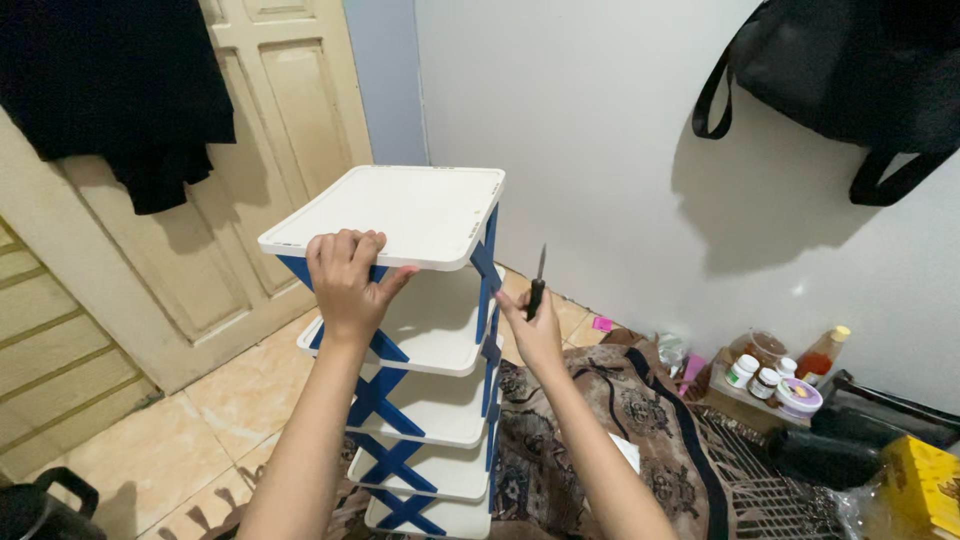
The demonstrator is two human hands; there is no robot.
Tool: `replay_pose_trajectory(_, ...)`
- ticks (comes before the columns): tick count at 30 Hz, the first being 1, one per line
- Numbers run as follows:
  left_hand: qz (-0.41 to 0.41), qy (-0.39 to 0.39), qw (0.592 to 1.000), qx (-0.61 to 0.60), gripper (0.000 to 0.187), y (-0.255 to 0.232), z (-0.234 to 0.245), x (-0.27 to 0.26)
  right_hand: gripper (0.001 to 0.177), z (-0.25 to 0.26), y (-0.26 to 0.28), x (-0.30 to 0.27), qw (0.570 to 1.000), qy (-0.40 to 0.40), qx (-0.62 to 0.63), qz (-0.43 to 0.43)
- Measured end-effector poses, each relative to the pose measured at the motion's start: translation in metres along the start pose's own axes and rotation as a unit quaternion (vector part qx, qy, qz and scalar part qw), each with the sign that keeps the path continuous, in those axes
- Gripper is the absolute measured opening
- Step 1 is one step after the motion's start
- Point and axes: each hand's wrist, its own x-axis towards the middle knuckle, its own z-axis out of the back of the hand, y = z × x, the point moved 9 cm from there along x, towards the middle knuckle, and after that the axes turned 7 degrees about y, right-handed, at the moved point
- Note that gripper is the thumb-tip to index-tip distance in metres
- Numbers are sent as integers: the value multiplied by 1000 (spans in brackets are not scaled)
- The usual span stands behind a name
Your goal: The person uses a screwdriver to remove screws from a white and blue plastic shelving unit. They detach the top shelf and continue unscrewing joints to separate the frame components.
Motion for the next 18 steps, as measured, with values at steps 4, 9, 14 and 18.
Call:
replay_pose_trajectory(4, 17, 46, 999, -19, 64, 3, 0, 4, 64, -23, 42, -7, 982, -9, 19, 186)
replay_pose_trajectory(9, 41, -15, 997, -57, 89, 9, 24, -28, 44, -45, 27, -40, 999, -11, -4, 34)
replay_pose_trajectory(14, 332, -104, 935, -67, 75, 67, 39, -131, 51, -43, 29, -54, 998, -10, 43, 37)
replay_pose_trajectory(18, 462, -84, 866, -174, 57, 111, 15, -187, 51, -36, 27, -43, 996, -2, 61, 59)
